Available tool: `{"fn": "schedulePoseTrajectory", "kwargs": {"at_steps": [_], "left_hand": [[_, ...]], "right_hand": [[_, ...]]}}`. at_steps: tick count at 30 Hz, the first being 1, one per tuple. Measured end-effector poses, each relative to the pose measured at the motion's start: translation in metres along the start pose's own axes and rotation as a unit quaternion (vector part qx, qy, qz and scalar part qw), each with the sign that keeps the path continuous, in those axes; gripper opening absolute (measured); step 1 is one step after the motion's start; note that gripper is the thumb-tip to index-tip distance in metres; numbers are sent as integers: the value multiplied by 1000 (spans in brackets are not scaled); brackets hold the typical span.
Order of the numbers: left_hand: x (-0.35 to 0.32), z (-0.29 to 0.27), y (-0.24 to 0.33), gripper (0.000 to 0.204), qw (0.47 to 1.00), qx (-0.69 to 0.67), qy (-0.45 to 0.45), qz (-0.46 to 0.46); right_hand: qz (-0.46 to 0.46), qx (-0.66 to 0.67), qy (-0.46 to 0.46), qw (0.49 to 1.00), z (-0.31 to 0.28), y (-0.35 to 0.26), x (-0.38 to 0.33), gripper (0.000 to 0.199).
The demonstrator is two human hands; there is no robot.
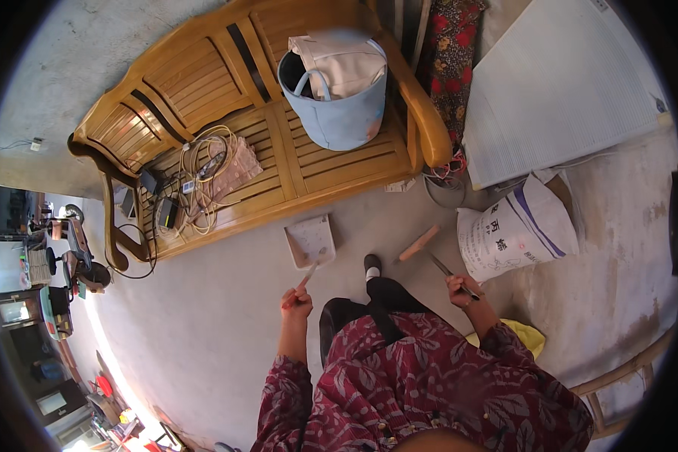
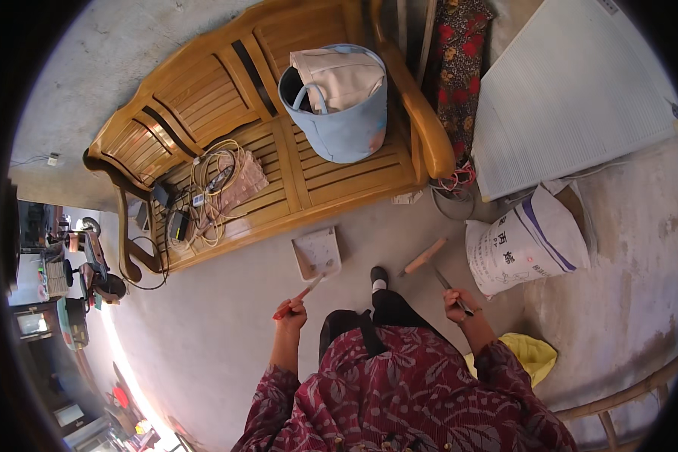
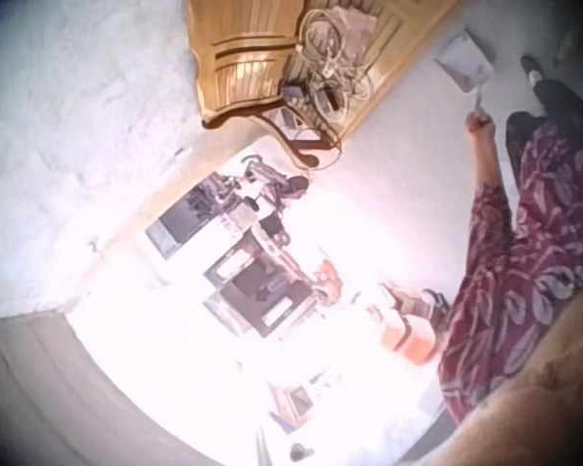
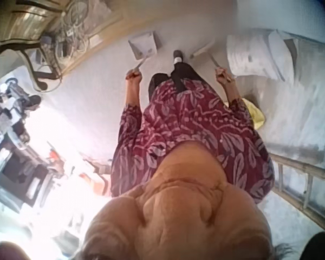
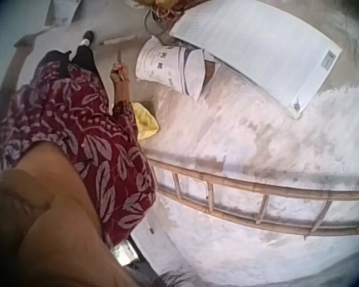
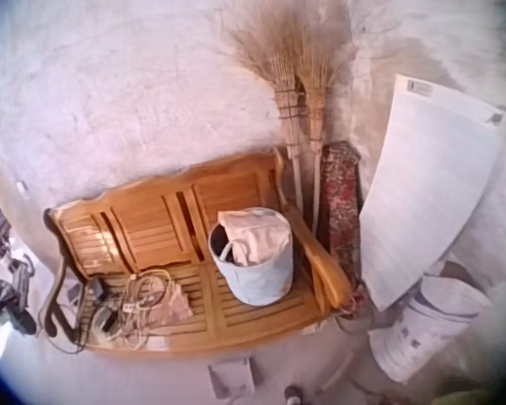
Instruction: The person sweeps a concrete floor using a broom and dustpan, collecting debris into the dustpan and emptying it into a bucket. They then pick up a laundry basket and walk into an indoor room, placing the basket on a table.
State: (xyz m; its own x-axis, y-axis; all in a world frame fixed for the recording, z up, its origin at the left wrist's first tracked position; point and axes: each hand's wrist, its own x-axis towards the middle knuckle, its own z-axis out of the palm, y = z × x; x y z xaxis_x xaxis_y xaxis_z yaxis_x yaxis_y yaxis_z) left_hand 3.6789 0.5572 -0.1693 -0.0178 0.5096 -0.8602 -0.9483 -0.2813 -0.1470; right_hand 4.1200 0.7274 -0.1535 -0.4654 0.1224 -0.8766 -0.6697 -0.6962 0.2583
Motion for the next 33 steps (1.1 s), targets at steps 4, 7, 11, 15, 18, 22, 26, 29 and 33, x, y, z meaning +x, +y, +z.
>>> {"fn": "schedulePoseTrajectory", "kwargs": {"at_steps": [4, 7, 11, 15, 18, 22, 26, 29, 33], "left_hand": [[34, 37, -3, 32, 998, 60, 15, 13], [42, 62, -6, 15, 995, 93, 20, 0], [44, 87, -9, 20, 994, 104, 13, -36], [46, 73, 0, 32, 992, 100, -32, -75], [43, 65, 8, 28, 988, 121, -19, -90], [34, 78, 8, 21, 981, 157, 25, -112], [34, 76, 11, 19, 984, 152, -8, -97], [37, 75, 11, 24, 984, 153, -39, -84], [32, 83, 7, 30, 979, 197, -35, -47]], "right_hand": [[22, 31, 27, 999, 56, -3, 23, 8], [36, 12, 16, 999, 85, 3, 43, 7], [24, 6, 22, 999, 122, 16, 70, 12], [24, 53, 25, 998, 161, 34, 95, 14], [22, 99, 15, 995, 182, 35, 122, 19], [-93, 190, 24, 977, 216, 34, 163, 27], [-128, 253, -4, 959, 276, 49, 173, 29], [-124, 331, 55, 934, 316, 54, 162, 28], [-131, 381, 58, 914, 318, 33, 170, 23]]}}
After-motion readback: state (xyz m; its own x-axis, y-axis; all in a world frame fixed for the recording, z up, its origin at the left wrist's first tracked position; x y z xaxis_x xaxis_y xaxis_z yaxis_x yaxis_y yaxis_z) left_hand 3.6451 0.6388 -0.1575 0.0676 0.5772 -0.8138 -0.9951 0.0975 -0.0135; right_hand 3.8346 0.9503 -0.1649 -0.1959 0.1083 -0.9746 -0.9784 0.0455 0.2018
